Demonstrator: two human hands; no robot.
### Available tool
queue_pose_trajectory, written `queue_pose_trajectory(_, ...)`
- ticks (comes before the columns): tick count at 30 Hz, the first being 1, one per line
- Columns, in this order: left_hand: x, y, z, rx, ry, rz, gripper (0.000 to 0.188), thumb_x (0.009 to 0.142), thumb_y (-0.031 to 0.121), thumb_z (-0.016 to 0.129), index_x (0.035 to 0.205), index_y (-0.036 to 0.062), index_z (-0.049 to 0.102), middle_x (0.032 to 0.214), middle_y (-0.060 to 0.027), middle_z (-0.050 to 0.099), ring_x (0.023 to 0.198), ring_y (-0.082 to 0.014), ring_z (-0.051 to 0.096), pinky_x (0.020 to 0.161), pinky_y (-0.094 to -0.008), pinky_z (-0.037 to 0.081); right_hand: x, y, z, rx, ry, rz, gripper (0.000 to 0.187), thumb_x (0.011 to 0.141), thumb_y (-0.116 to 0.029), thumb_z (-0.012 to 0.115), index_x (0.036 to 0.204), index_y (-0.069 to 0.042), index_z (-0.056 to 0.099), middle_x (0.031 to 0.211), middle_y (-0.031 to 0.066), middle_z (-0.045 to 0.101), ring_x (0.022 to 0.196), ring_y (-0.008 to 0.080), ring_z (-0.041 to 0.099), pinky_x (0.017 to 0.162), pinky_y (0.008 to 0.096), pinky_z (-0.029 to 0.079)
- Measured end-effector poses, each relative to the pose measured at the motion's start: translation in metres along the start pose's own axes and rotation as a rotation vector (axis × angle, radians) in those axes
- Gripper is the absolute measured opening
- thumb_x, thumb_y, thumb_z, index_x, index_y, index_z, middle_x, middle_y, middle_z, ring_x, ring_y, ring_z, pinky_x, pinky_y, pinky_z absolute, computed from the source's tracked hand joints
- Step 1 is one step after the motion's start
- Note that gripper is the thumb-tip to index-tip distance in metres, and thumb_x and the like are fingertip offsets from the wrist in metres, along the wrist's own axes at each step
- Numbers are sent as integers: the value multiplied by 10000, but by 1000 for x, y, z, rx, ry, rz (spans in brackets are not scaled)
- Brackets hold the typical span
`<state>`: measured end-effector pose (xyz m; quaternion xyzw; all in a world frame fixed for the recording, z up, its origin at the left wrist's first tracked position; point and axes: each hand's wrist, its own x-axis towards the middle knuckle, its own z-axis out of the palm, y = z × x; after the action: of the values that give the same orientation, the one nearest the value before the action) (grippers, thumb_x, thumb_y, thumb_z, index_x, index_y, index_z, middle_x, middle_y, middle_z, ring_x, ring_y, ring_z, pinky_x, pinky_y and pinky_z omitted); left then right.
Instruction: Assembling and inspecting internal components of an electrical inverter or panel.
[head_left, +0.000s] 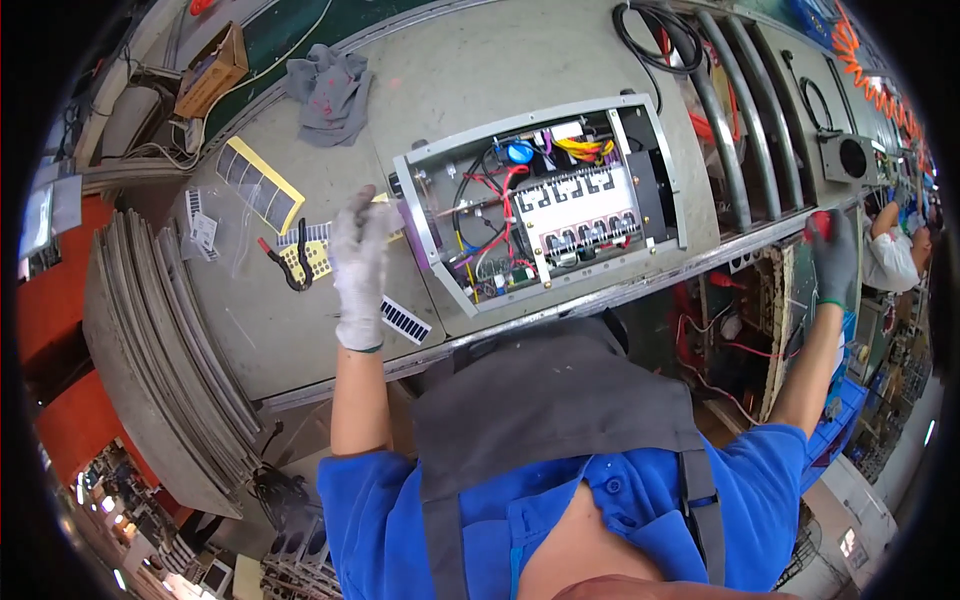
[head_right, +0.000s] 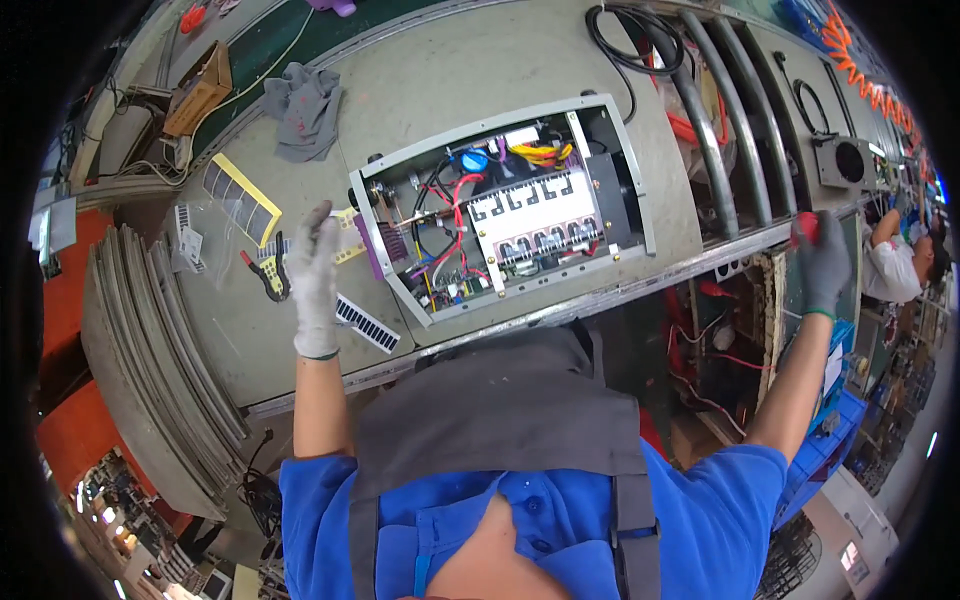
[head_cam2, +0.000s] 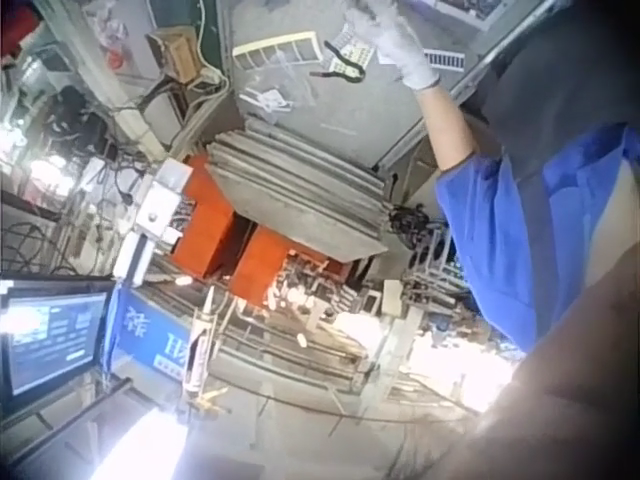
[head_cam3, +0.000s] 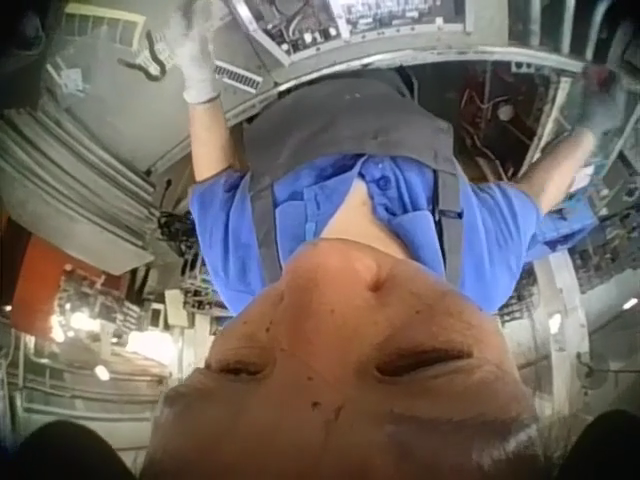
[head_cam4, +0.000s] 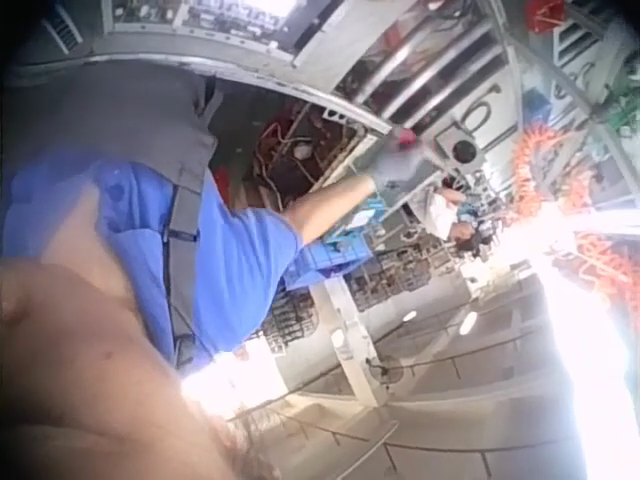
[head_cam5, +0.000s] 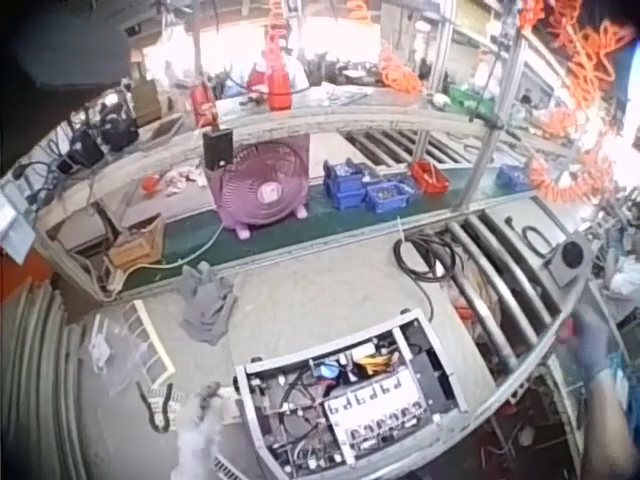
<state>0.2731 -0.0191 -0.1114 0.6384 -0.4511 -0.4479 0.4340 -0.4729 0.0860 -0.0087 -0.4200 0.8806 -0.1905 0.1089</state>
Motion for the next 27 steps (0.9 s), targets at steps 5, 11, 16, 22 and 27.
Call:
queue_pose_trajectory(5,11,-14,47,593,-4,307,864,749,250,811,1426,-87,393,1414,-279,461,1309,-369,462,1119,-437,356,-106,-225,95,992,19,-175,475,924,-404,684,1201,-30,592,1122,101,629,989,200,613,862,357,496)
queue_pose_trajectory(11,13,-53,56,125,-64,37,1006,708,164,817,1503,-65,244,1482,-274,354,1400,-392,348,1163,-441,297,-185,-362,237,1003,-248,-425,351,818,-201,764,1017,-51,517,963,67,561,884,173,544,842,324,460)
queue_pose_trajectory(16,13,-36,56,108,-82,69,977,719,149,799,1504,-54,253,1480,-269,354,1400,-387,351,1167,-436,295,-202,-396,272,744,-103,-903,303,780,-51,762,922,-40,495,840,113,550,710,186,549,640,314,460)
queue_pose_trajectory(22,17,-36,53,276,-75,175,959,741,102,770,1526,-33,234,1487,-227,343,1370,-319,391,1142,-404,333,-196,-401,285,846,-296,-724,280,783,-79,768,853,-44,498,744,74,545,619,152,512,573,289,446)
queue_pose_trajectory(27,16,-37,55,104,-82,75,939,734,118,773,1495,-62,253,1489,-273,336,1402,-392,347,1163,-448,295,-198,-413,285,793,-299,-744,275,778,-90,777,803,-44,506,726,71,543,608,142,514,568,278,450)
